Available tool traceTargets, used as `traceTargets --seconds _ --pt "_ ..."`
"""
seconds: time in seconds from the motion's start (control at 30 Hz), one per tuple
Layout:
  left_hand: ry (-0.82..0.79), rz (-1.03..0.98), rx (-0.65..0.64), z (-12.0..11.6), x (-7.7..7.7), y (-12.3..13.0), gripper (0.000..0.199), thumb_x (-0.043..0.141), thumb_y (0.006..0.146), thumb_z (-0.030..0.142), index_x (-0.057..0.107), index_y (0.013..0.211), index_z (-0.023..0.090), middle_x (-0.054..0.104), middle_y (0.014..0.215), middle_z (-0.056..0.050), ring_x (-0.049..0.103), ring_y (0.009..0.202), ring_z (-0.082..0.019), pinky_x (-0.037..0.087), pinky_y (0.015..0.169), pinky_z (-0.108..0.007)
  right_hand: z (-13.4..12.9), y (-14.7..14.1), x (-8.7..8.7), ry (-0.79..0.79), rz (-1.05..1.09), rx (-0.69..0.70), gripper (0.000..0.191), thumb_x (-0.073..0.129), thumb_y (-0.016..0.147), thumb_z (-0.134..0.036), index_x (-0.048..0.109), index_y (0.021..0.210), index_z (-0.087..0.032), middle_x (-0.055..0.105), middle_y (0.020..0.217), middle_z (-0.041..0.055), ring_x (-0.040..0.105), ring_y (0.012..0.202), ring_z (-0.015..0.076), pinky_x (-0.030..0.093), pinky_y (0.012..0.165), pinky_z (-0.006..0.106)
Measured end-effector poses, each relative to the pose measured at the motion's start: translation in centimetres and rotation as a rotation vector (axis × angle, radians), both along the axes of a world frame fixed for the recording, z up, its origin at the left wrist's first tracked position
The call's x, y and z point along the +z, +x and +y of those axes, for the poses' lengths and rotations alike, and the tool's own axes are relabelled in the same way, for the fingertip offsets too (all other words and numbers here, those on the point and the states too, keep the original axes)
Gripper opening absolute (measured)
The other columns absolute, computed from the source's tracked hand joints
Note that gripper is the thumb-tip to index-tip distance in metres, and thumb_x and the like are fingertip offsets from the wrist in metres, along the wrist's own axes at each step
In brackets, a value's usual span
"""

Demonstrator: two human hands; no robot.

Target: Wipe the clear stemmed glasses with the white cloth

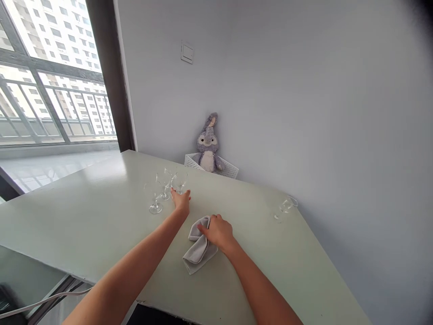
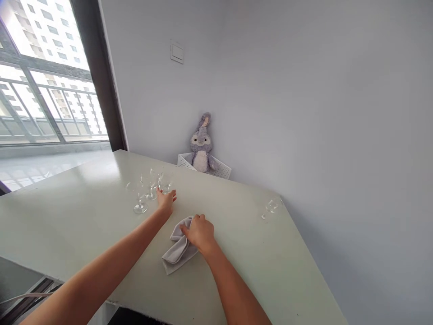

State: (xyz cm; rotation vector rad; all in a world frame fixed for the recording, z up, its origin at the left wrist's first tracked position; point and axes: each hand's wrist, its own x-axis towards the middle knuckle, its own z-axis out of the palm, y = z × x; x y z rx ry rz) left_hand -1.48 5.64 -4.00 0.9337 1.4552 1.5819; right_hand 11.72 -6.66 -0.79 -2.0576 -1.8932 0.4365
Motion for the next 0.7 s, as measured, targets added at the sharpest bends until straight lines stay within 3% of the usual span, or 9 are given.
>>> traceTargets --seconds 0.13,0.27,0.37,0.43,0.5,0.57,0.7 --pt "-0.04 -0.059 0.003 1.0 0.4 -0.3 0.087 0.059 0.07 0.032 -0.001 0.134 0.027 0.027 0.13 -0.017 0.059 0.065 -0.008 0.047 0.052 -0.022 -0.1 0.8 -1.0 -0.036 0.319 -0.101 0.011 0.063 0.06 -0.027 0.059 0.063 -0.017 0.064 0.077 0.008 0.059 0.085 0.0249 0.041 0.073 0.034" --pt "0.001 -0.047 -0.084 0.7 1.1 -0.4 0.074 0.06 0.069 0.039 0.021 0.13 0.025 0.046 0.111 -0.009 0.056 0.062 -0.007 0.046 0.053 -0.021 -1.3 4.0 -1.1 -0.048 0.546 -0.142 0.024 0.05 0.073 -0.036 0.056 0.06 -0.017 0.062 0.06 0.0033 0.061 0.066 0.0196 0.046 0.059 0.029" --pt "0.036 -0.012 -0.142 -0.6 1.5 0.0 0.065 0.063 0.066 0.039 0.036 0.123 0.024 0.052 0.094 -0.003 0.054 0.06 -0.007 0.045 0.055 -0.021 -2.7 6.1 -0.8 0.034 1.04 -0.297 0.025 0.05 0.073 -0.041 0.057 0.072 -0.017 0.065 0.068 0.0036 0.061 0.064 0.0173 0.049 0.056 0.028" --pt "0.08 0.076 -0.197 -2.0 1.7 0.5 0.063 0.066 0.065 0.037 0.04 0.121 0.026 0.054 0.09 -0.001 0.053 0.061 -0.008 0.044 0.057 -0.022 -3.7 6.9 -0.6 0.106 1.475 -0.432 0.021 0.063 0.064 -0.034 0.057 0.076 -0.018 0.065 0.07 0.0017 0.061 0.063 0.0164 0.05 0.057 0.028" --pt "0.138 0.219 -0.255 -3.6 1.7 1.1 0.062 0.066 0.065 0.035 0.041 0.121 0.027 0.054 0.093 -0.002 0.052 0.064 -0.009 0.044 0.061 -0.024 -4.5 7.1 -0.4 0.144 1.725 -0.526 0.024 0.069 0.058 -0.025 0.057 0.078 -0.019 0.064 0.066 -0.0013 0.061 0.058 0.0153 0.051 0.055 0.027" --pt "0.192 0.346 -0.296 -5.0 1.8 1.5 0.06 0.064 0.066 0.032 0.042 0.121 0.028 0.052 0.101 -0.003 0.052 0.069 -0.011 0.044 0.065 -0.026 -5.3 6.9 -0.1 0.099 1.789 -0.586 0.024 0.07 0.058 -0.022 0.057 0.079 -0.019 0.063 0.062 -0.0019 0.059 0.053 0.0149 0.051 0.052 0.027" --pt "0.216 0.396 -0.318 -6.5 1.8 1.8 0.057 0.062 0.067 0.031 0.043 0.121 0.03 0.049 0.109 -0.005 0.052 0.078 -0.015 0.045 0.069 -0.029 -6.2 7.1 1.2 -0.056 1.685 -0.709 0.017 0.064 0.066 -0.03 0.057 0.071 -0.016 0.061 0.056 0.0022 0.06 0.053 0.0186 0.05 0.047 0.029"
